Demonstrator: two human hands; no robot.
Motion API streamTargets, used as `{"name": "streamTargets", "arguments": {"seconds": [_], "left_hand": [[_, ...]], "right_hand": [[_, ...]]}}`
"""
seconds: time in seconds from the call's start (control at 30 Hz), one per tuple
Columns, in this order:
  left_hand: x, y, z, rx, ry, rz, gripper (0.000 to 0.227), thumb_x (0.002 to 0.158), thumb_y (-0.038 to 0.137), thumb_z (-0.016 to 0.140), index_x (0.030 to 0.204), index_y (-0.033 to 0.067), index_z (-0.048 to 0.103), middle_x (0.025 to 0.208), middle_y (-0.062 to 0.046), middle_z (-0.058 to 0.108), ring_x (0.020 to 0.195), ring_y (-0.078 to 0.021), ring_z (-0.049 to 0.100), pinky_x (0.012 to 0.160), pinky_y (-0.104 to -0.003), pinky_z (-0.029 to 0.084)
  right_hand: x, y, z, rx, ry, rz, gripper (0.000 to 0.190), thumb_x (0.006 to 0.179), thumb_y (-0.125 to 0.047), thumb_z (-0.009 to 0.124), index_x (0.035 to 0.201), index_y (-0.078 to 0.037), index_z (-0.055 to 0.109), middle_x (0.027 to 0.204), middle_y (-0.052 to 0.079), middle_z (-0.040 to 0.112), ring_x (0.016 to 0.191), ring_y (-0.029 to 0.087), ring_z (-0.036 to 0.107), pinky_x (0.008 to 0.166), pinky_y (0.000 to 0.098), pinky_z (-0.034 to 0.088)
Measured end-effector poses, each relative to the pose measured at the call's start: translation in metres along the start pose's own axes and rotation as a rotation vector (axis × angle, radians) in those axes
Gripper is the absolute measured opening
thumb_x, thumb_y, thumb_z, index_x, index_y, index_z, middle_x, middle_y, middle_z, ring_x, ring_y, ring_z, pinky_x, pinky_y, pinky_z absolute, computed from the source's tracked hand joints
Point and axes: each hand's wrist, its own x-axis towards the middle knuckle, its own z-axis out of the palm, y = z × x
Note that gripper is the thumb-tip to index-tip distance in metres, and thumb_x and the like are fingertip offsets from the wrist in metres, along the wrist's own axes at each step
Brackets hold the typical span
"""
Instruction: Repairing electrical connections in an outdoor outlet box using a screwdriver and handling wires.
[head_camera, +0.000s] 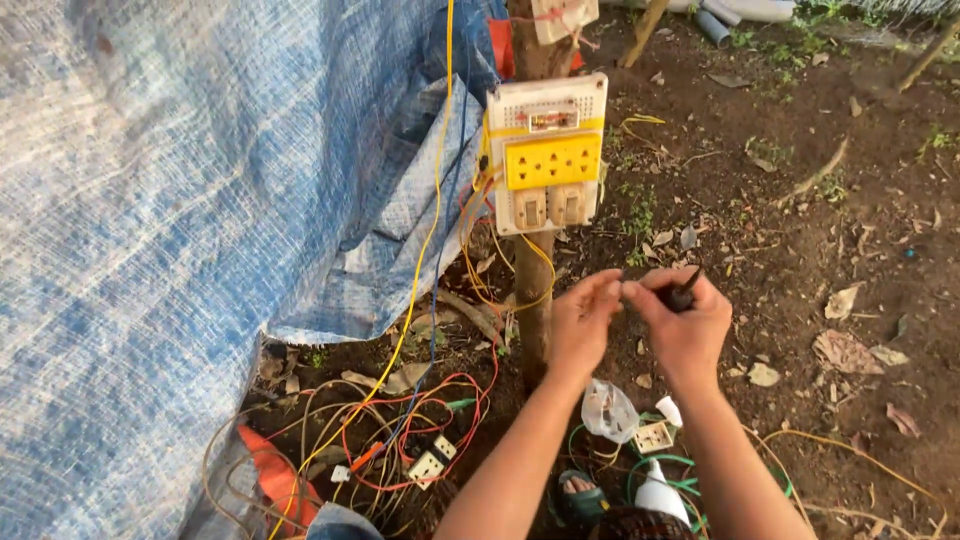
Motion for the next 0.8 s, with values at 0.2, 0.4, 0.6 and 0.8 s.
{"name": "streamTargets", "arguments": {"seconds": [0.2,0.4,0.6,0.8], "left_hand": [[0.048,-0.008,0.031,-0.356,0.121,-0.047,0.022,0.105,0.017,0.059,0.112,0.0097,0.078,0.101,-0.010,0.075,0.093,-0.0154,0.068,0.082,-0.029,0.057],[0.077,-0.040,0.045,-0.742,0.220,-0.155,0.021,0.103,0.021,0.061,0.109,0.0070,0.076,0.109,-0.014,0.075,0.100,-0.0218,0.072,0.090,-0.032,0.056],[0.109,-0.069,0.014,-0.795,0.125,-0.228,0.021,0.100,0.019,0.067,0.105,-0.0001,0.071,0.103,-0.018,0.073,0.092,-0.0189,0.072,0.079,-0.022,0.056],[0.114,-0.079,0.011,-0.788,0.116,-0.295,0.020,0.098,0.020,0.067,0.105,0.0020,0.072,0.104,-0.017,0.074,0.094,-0.0192,0.072,0.079,-0.025,0.056]], "right_hand": [[0.033,0.005,0.026,0.106,0.061,-0.143,0.021,0.082,0.008,0.090,0.083,0.000,0.070,0.083,0.016,0.071,0.088,0.028,0.073,0.088,0.0382,0.055],[0.064,0.011,0.047,-0.175,-0.002,-0.239,0.018,0.081,0.003,0.090,0.084,-0.006,0.075,0.085,0.010,0.076,0.084,0.028,0.077,0.080,0.0348,0.057],[0.069,0.024,0.053,-0.076,-0.142,-0.221,0.016,0.081,0.003,0.084,0.091,-0.008,0.078,0.087,0.011,0.078,0.083,0.027,0.077,0.079,0.0374,0.058],[0.060,0.056,0.061,-0.120,-0.022,-0.239,0.013,0.085,-0.002,0.083,0.093,-0.011,0.080,0.090,0.008,0.074,0.080,0.025,0.074,0.076,0.0357,0.057]]}}
